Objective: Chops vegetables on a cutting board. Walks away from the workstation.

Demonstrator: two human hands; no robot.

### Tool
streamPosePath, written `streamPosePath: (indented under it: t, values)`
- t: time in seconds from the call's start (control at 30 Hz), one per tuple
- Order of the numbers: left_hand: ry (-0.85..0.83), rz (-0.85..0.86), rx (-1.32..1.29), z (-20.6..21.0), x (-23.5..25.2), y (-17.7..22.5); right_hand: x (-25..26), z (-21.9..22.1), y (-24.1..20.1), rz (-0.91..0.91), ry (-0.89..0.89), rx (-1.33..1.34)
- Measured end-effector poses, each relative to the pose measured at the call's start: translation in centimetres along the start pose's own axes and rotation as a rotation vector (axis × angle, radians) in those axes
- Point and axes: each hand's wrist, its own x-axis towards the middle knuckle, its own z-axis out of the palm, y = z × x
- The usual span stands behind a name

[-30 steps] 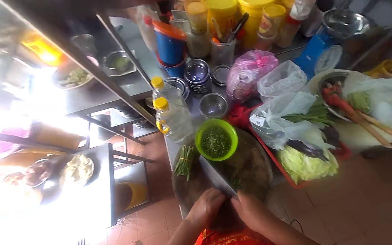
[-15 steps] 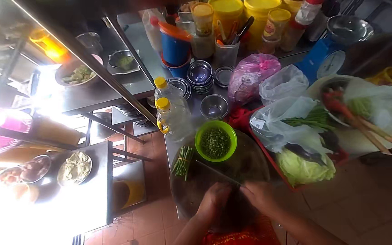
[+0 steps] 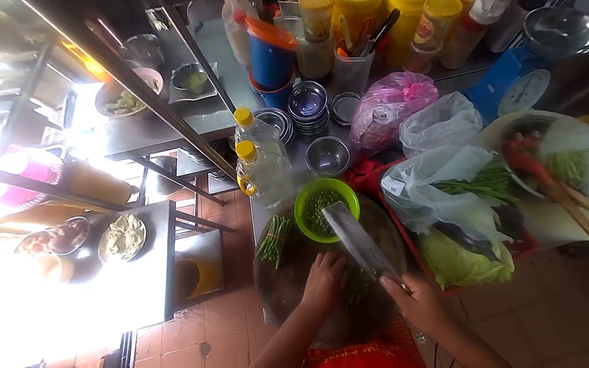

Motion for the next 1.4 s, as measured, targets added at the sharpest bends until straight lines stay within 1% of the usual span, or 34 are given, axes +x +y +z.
streamPosePath:
  t: [0.1, 0.17, 0.23, 0.27, 0.33, 0.37, 0.47, 0.57, 0.6, 0.67, 0.73, 0.77, 0.83, 0.87, 0.97, 1.1, 1.27, 1.4]
  values:
    - [-0.038, -0.037, -0.068, -0.3, 0.3, 0.0, 0.4, -0.3, -0.2, 0.084, -0.032, 0.136]
    - [-0.004, -0.040, -0.148, -0.8, -0.2, -0.1, 0.5, -0.3, -0.1, 0.128, -0.054, 0.232]
    - [0.055, -0.038, -0.305, -1.2, -0.6, 0.3, 0.4, -0.3, -0.2, 0.166, -0.084, 0.297]
    - [0.043, -0.059, -0.441, -1.5, -0.5, 0.7, 0.4, -0.3, -0.2, 0.176, -0.094, 0.313]
    - [-0.055, -0.131, -0.751, -2.2, -0.2, 1.9, 0.3, 0.0, -0.3, 0.179, -0.101, 0.342]
    - [-0.088, -0.152, -0.863, -2.4, 0.0, 2.3, 0.2, 0.2, -0.4, 0.172, -0.101, 0.360]
    - [-0.129, -0.199, -1.026, -2.2, 0.2, 2.7, 0.2, 0.8, -0.3, 0.138, -0.081, 0.408]
    - [-0.175, -0.265, -1.075, -2.7, -0.4, 2.3, 0.2, 0.9, 0.0, 0.143, -0.062, 0.403]
    - [-0.177, -0.281, -1.028, -3.0, -0.7, 2.1, 0.2, 0.8, 0.2, 0.147, -0.058, 0.390]
    - [-0.134, -0.268, -0.781, -3.2, -1.2, 1.2, 0.1, 0.0, 0.9, 0.158, -0.080, 0.333]
    - [-0.083, -0.194, -0.507, -2.9, -1.9, -0.1, -0.4, -1.4, 1.8, 0.138, -0.109, 0.216]
    - [-0.076, -0.149, -0.416, -2.9, -2.1, -0.7, -0.7, -2.2, 2.2, 0.126, -0.120, 0.133]
    - [-0.089, -0.089, -0.318, -2.9, -2.4, -1.3, -1.6, -3.4, 3.0, 0.137, -0.134, 0.007]
    - [-0.099, -0.082, -0.287, -2.9, -2.4, -1.5, -2.1, -3.7, 3.5, 0.161, -0.142, -0.010]
    - [-0.101, -0.081, -0.236, -3.0, -2.6, -1.7, -3.3, -3.4, 4.2, 0.227, -0.138, 0.063]
    - [-0.053, -0.048, -0.157, -2.1, -2.2, -1.0, -4.0, -2.4, 3.0, 0.315, -0.093, 0.227]
    - [-0.009, 0.045, 0.122, -1.6, -1.0, 0.9, -5.0, -2.0, 2.1, 0.360, -0.035, 0.337]
    - [-0.073, 0.100, 0.227, -0.9, 0.7, 1.7, -5.9, -1.9, 2.5, 0.375, -0.013, 0.343]
